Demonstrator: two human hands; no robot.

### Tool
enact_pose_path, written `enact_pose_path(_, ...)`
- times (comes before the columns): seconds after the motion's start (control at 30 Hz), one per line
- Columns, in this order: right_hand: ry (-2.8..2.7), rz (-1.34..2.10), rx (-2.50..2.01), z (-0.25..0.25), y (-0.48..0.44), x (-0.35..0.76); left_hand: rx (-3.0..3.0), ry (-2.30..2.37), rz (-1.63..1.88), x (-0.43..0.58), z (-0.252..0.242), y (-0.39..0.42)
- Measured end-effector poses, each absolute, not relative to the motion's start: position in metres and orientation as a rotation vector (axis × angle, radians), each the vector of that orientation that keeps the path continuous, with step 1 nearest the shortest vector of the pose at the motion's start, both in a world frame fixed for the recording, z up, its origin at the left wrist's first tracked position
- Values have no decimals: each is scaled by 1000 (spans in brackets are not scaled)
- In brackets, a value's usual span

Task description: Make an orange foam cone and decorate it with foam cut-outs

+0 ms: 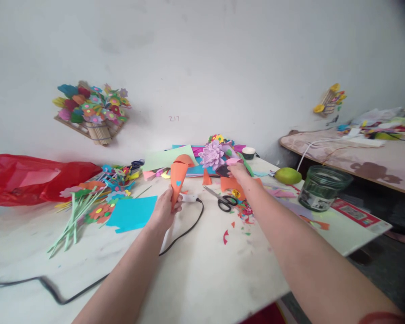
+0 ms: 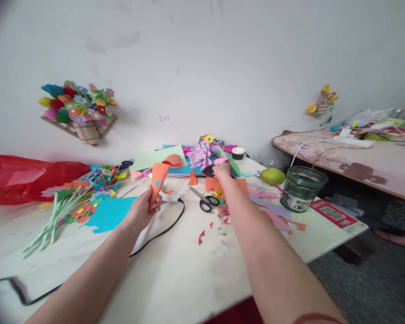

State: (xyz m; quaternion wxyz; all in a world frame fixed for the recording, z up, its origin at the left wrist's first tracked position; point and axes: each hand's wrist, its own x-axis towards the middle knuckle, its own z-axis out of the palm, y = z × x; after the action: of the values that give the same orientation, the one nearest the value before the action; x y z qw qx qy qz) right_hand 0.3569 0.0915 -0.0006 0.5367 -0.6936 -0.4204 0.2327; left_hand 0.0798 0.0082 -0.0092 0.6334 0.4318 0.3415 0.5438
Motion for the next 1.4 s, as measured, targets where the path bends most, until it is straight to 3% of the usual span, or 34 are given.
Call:
enact_pose_path(0.73, -825, 756, -1160, 16, 97, 375, 964, 821, 1239, 83, -7, 6)
enact_pose_path(1.4, -785, 588, -556, 65, 84, 323, 850, 867, 1346, 74, -7, 11)
